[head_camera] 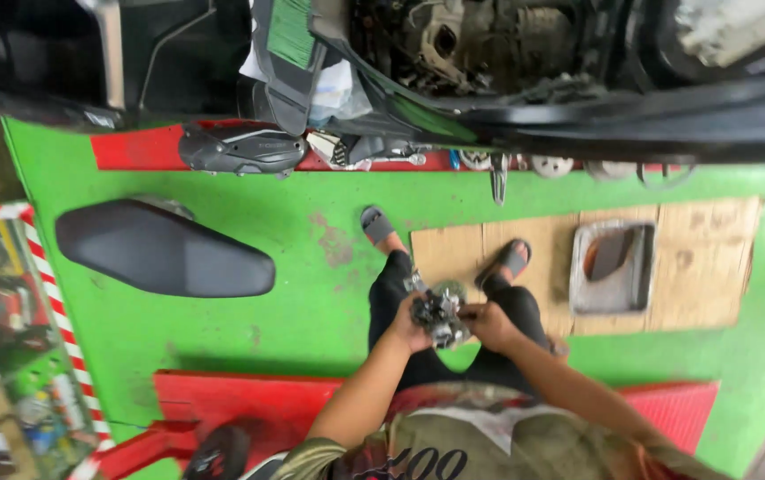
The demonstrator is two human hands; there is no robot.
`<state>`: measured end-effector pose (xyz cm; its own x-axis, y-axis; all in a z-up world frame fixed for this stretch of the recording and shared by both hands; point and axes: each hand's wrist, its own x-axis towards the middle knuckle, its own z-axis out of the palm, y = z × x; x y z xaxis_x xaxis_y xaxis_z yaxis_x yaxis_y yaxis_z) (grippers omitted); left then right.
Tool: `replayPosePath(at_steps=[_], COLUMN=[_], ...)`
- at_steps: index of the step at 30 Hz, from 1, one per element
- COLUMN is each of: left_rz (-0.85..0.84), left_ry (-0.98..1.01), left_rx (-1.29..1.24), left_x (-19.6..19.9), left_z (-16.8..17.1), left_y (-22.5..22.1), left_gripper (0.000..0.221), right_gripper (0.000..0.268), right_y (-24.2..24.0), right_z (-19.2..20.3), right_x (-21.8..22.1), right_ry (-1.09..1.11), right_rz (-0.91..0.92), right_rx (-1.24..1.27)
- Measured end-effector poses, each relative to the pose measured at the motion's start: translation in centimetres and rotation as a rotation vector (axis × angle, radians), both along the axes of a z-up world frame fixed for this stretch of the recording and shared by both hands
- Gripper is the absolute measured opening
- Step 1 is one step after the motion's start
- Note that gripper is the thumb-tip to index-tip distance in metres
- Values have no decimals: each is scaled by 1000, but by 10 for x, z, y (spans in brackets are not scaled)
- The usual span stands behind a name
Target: Cleaning a throttle body component with a rag and installing it into a motorcycle engine.
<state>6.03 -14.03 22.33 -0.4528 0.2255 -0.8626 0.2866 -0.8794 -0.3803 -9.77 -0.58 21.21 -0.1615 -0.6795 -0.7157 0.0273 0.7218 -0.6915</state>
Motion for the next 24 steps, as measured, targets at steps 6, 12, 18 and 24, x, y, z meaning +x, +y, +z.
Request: replayPosePath(at_steps=[6, 12, 18, 24], left_rz=[-97, -28, -40, 235], left_ry=[24, 129, 156, 314], left_rx=[-84, -243, -501, -611], left_x=[32, 129, 161, 151], left_z=[92, 99, 152, 183], left_y=[-89, -174, -214, -212], left_gripper=[32, 39, 47, 55], right_gripper=[20, 26, 33, 15], right_y=[-43, -43, -48, -75], right_z=[72, 84, 167, 313], right_x=[22, -5, -86, -274], right_ry=[132, 388, 701, 1301], right_rz=[-36, -115, -309, -264], right_rx=[66, 75, 18, -227])
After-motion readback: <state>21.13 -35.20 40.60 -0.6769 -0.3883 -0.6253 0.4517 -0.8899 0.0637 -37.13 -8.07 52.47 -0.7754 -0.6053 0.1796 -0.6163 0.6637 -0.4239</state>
